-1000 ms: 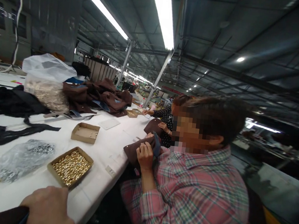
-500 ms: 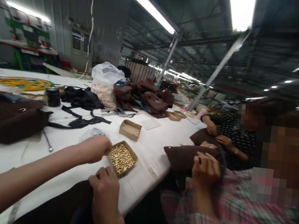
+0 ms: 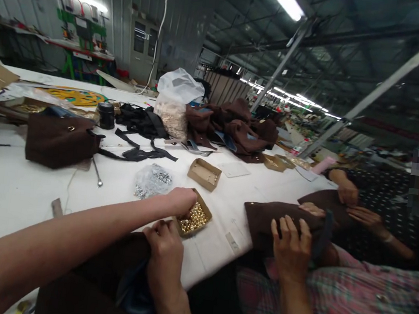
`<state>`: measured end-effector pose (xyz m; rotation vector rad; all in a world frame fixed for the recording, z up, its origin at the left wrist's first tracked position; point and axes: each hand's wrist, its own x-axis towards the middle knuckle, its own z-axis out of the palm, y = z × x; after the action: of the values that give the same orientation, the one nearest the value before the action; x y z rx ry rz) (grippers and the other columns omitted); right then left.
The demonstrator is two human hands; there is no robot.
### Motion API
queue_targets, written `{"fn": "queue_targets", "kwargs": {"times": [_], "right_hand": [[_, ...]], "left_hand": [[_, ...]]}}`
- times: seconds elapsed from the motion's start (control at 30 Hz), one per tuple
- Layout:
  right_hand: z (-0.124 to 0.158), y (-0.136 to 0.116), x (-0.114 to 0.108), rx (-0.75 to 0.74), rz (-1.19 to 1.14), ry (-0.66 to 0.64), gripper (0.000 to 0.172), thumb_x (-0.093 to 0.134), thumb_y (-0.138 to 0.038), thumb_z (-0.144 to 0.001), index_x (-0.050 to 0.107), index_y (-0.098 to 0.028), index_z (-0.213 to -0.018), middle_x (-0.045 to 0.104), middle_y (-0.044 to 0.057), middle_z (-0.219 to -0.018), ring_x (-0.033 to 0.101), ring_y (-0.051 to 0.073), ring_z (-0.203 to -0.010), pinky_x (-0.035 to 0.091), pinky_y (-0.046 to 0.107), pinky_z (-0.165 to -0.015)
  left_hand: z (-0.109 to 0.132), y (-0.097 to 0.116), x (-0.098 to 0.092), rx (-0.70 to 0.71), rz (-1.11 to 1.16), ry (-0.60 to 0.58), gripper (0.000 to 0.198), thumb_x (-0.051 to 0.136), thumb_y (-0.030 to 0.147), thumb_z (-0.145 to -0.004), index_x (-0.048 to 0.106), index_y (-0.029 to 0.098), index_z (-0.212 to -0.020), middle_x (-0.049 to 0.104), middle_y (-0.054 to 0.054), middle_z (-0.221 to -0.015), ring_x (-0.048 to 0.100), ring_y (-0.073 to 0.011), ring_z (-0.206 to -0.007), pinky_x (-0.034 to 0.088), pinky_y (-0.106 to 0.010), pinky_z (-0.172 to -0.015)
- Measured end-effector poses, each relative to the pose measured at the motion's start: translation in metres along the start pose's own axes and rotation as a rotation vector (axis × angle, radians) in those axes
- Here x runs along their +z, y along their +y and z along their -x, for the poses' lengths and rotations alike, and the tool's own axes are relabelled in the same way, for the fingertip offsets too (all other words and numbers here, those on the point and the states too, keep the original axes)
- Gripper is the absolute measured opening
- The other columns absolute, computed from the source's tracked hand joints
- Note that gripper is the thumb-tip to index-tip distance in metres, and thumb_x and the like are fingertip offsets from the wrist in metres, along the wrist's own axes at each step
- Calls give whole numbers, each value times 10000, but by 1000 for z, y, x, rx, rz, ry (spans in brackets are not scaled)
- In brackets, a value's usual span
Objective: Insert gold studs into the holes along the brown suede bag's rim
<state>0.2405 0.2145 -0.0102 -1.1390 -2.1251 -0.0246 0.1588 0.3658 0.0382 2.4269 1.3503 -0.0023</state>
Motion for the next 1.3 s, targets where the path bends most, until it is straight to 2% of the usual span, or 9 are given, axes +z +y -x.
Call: {"fn": "queue_targets", "kwargs": {"times": [0.17,0.23,0.3,0.43,0.57,0.67,0.83,1.03,1.3], "right_hand": [[0,89,-135,-18,13,105,355,478,-223,-1130,803,-365,-1159,781,29,-1160,676,269,-1228,597,423,-895],[1,113,-162,-42,3,135,387,417,-220,-1145,785,-343,-1148,774,37,-1110,700,277,-1225,610,440,-920],[2,107,-152,-93,-48,139,374,407,-204,-1145,762,-323,-1150,770,47,-1052,724,263,-1165,626,416,-910],[9,35,-64,-83,-130,87,231,562,-174,-1083,734,-282,-1194,782,53,-1064,743,229,-1058,643,328,-847],[32,-15,-14,-99,-273,107,250,530,-105,-1085,699,-201,-1242,783,77,-1099,757,201,-1016,649,321,-872],[55,-17,-23,-136,-444,198,293,535,-131,-1102,686,-164,-1351,772,133,-1244,757,238,-1191,656,393,-1003],[75,-19,-48,-194,-428,318,315,489,-157,-1131,723,-153,-1342,761,172,-1297,761,266,-1247,674,422,-1016],[76,-37,-63,-195,-363,316,319,512,-158,-1118,744,-199,-1332,795,152,-1269,799,260,-1199,698,394,-960],[70,-55,-77,-136,-398,287,291,532,-175,-1128,765,-241,-1290,805,123,-1219,813,244,-1124,685,378,-954]], "left_hand": [[1,-2,5,20,52,66,270,816,409,-1072,773,142,-1061,792,-93,-1119,771,-249,-1066,658,-458,-1026],[4,-4,3,21,91,90,264,814,406,-1071,772,147,-1044,791,-87,-1094,768,-249,-1054,652,-460,-1026],[11,-9,-3,20,143,121,211,817,346,-1053,778,146,-1000,793,-85,-1042,767,-255,-1042,639,-463,-1023],[46,-21,-11,26,318,203,108,760,146,-967,809,142,-870,795,-121,-907,774,-301,-1009,599,-416,-945],[111,-28,1,29,658,181,218,711,316,-1010,825,147,-930,803,-91,-839,756,-233,-772,566,-303,-702],[161,-23,21,10,880,153,329,686,434,-1024,823,144,-950,800,-76,-822,719,-197,-716,531,-264,-645],[217,1,44,-16,1109,192,354,708,472,-1025,862,153,-1021,820,-74,-917,699,-186,-805,525,-258,-739],[247,21,39,47,1171,398,254,802,418,-1033,899,185,-1002,823,-57,-924,705,-197,-858,514,-272,-784],[271,23,26,135,1164,415,199,835,382,-1045,909,201,-1007,817,-64,-976,732,-205,-920,523,-279,-818]]}}
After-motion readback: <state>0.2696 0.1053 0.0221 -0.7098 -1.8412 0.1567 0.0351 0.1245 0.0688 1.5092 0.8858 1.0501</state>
